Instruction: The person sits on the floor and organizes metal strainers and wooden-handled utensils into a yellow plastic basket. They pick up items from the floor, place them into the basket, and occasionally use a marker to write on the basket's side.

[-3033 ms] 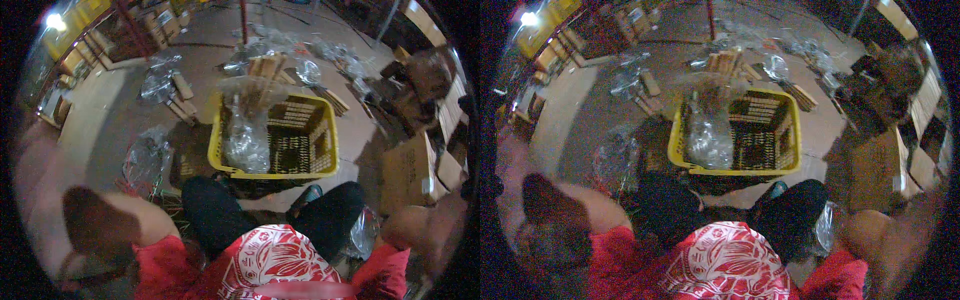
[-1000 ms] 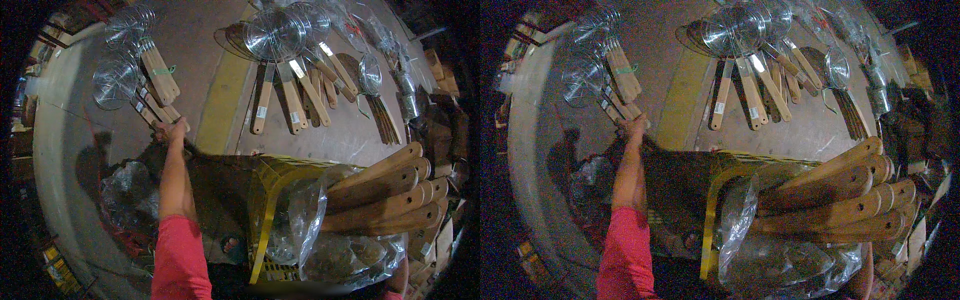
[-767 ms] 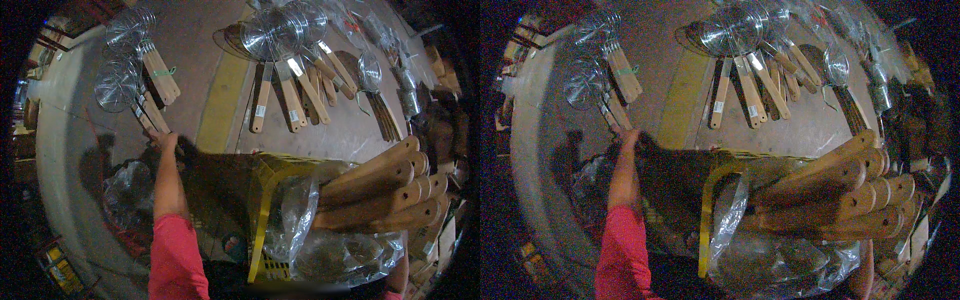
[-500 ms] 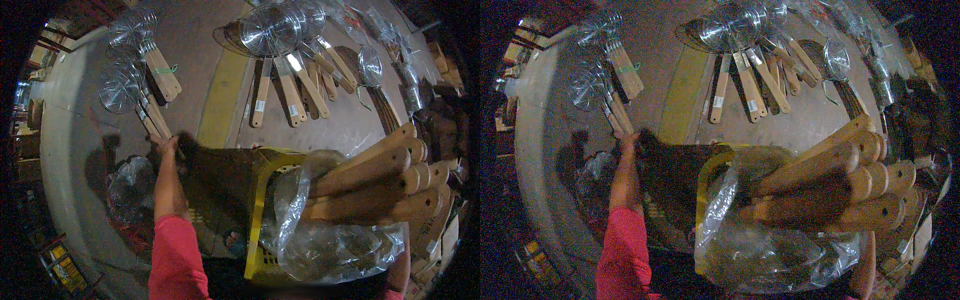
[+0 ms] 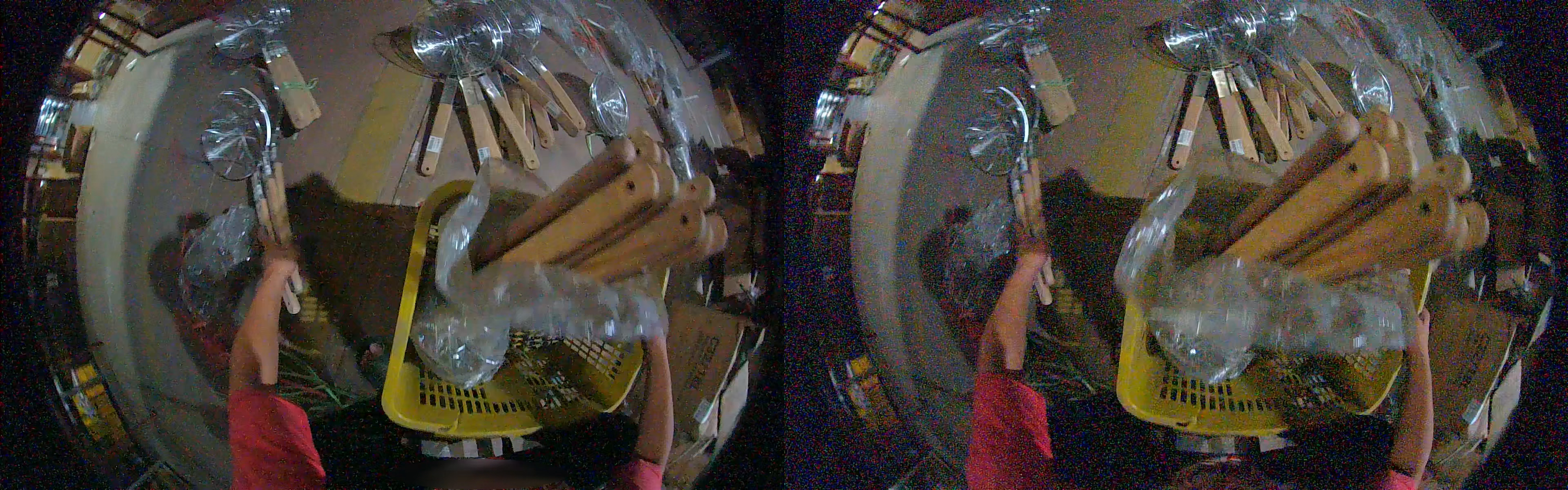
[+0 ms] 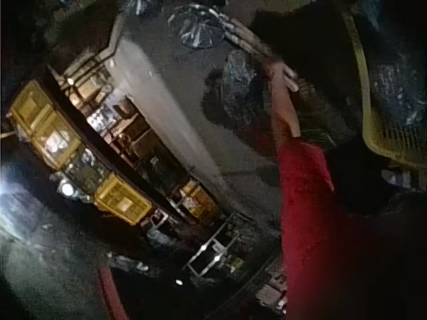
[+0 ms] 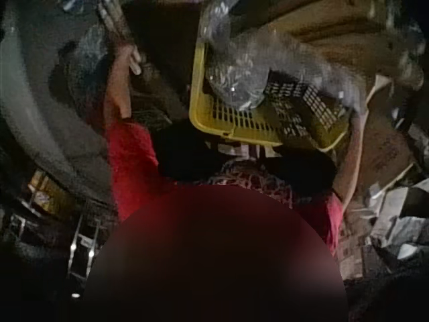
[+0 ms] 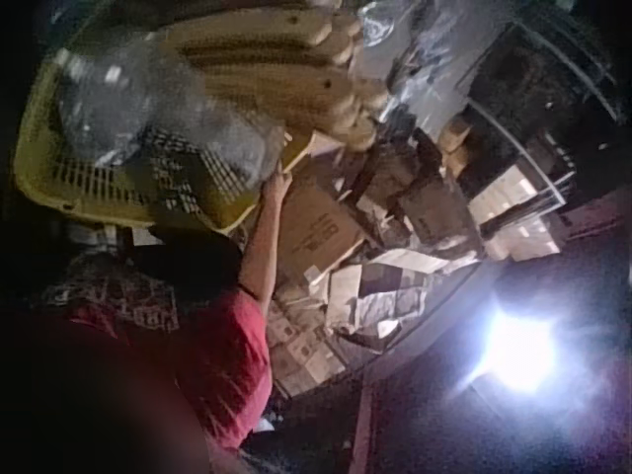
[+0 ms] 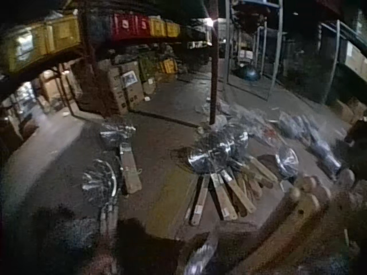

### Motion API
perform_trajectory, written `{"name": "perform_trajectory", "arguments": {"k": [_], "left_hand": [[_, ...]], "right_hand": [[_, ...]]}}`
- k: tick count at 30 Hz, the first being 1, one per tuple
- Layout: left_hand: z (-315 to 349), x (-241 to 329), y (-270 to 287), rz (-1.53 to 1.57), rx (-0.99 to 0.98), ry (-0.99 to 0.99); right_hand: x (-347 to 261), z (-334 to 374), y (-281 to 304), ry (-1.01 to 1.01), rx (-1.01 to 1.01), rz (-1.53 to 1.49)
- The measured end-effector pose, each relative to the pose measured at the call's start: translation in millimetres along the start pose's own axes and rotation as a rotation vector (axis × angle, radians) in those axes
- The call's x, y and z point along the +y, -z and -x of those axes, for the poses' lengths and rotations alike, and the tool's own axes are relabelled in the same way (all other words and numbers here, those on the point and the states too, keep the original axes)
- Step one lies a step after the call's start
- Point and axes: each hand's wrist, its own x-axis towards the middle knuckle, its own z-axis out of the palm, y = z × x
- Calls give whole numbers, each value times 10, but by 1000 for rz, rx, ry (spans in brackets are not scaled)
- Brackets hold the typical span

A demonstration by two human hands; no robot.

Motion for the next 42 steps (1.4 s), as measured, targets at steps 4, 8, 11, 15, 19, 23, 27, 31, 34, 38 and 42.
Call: {"name": "perform_trajectory", "arguments": {"k": [4, 8, 11, 15, 19, 23, 27, 31, 34, 38, 42], "left_hand": [[838, 193, 315, -7, -81, 49], [1875, 350, 447, -144, -211, 352], [2490, 306, 270, -287, -218, 438], [3106, 42, -98, -142, -132, 349], [3364, -85, -372, -88, -54, 310], [3456, -48, -515, -69, 27, 280], [3461, -23, -545, -86, 79, 264], [3388, -128, -648, -189, 113, 324], [3321, -333, -852, -257, 210, 261], [3280, -707, -1113, -245, 393, 31], [3261, -847, -1137, -263, 377, 80]], "right_hand": [[-1122, 137, 94, -151, 283, -284], [-1895, 455, 182, -227, 179, -361], [-1991, 634, 142, -96, 177, -389], [-1772, 729, 108, -147, 66, -317], [-1590, 684, 72, -50, 94, -318], [-1567, 610, 33, -117, 154, -264], [-1549, 592, 26, -74, 88, -373], [-1469, 540, 18, -76, 126, -377], [-1419, 494, 12, -85, 136, -354], [-1406, 503, -2, -177, 159, -480], [-1422, 515, -3, -123, 99, -456]]}}
